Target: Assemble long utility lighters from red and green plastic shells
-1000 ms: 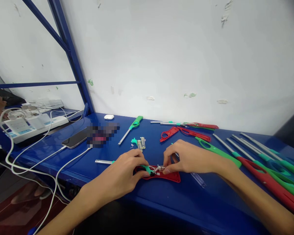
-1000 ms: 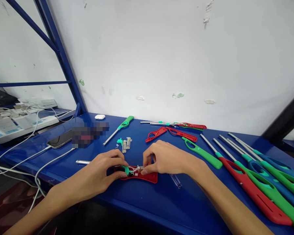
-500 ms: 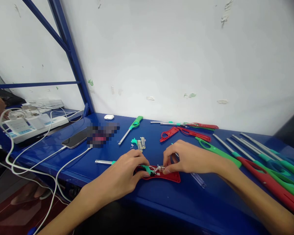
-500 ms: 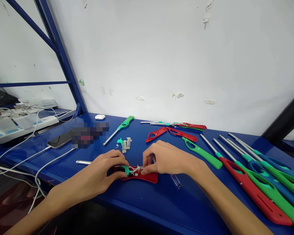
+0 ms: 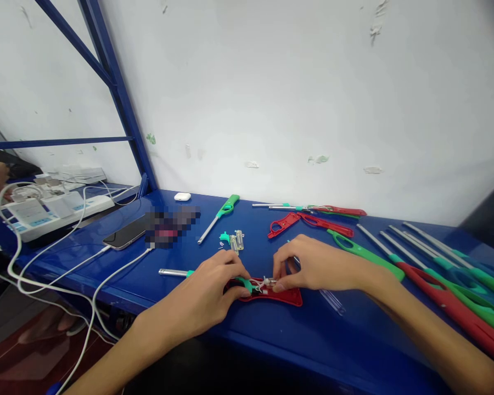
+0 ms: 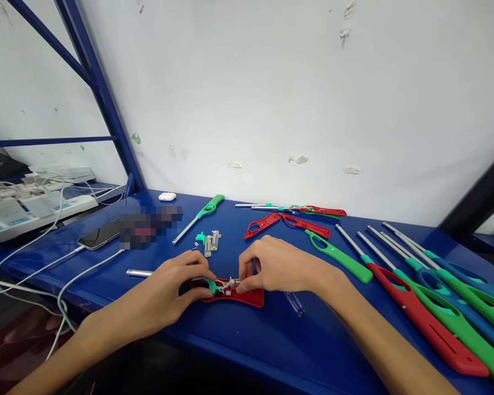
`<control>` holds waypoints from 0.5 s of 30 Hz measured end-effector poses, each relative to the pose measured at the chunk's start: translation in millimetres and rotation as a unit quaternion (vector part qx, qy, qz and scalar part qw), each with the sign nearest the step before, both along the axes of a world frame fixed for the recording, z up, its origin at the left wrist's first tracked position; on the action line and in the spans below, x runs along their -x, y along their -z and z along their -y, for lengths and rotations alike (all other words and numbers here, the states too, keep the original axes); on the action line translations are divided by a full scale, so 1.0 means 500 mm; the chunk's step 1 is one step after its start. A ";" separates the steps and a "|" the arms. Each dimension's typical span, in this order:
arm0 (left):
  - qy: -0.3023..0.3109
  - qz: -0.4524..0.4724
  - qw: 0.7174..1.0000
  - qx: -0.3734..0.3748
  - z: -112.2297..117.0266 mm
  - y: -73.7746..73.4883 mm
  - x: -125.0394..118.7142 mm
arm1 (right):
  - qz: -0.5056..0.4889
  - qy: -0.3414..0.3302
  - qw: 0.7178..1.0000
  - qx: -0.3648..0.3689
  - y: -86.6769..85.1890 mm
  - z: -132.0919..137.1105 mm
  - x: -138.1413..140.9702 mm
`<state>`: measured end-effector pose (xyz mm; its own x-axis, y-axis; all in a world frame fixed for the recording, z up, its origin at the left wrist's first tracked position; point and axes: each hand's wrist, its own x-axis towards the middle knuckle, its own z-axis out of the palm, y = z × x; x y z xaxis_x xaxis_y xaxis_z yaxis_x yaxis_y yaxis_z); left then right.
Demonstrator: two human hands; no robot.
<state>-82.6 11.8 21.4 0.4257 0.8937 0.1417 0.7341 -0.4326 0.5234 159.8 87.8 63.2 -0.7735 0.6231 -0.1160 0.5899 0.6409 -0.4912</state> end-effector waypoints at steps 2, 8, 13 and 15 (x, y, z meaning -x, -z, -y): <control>-0.003 -0.001 1.000 -0.002 0.000 0.001 -0.001 | 0.003 0.002 1.000 -0.001 0.000 0.001 0.000; -0.005 -0.019 1.000 -0.015 -0.004 0.003 0.000 | 0.003 0.002 1.000 -0.008 0.003 0.000 0.001; -0.006 -0.035 0.999 -0.020 0.000 0.003 0.000 | 0.001 0.004 1.000 0.012 0.001 0.002 0.001; -0.006 -0.050 0.998 -0.034 0.004 0.004 0.000 | 0.000 0.004 1.000 0.017 0.000 0.002 0.001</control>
<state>-82.6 10.1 19.3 0.4308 0.8883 0.1592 0.7865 -0.4561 0.4164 159.2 87.0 63.0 -0.7689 0.6244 -0.1374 0.5948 0.6198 -0.5119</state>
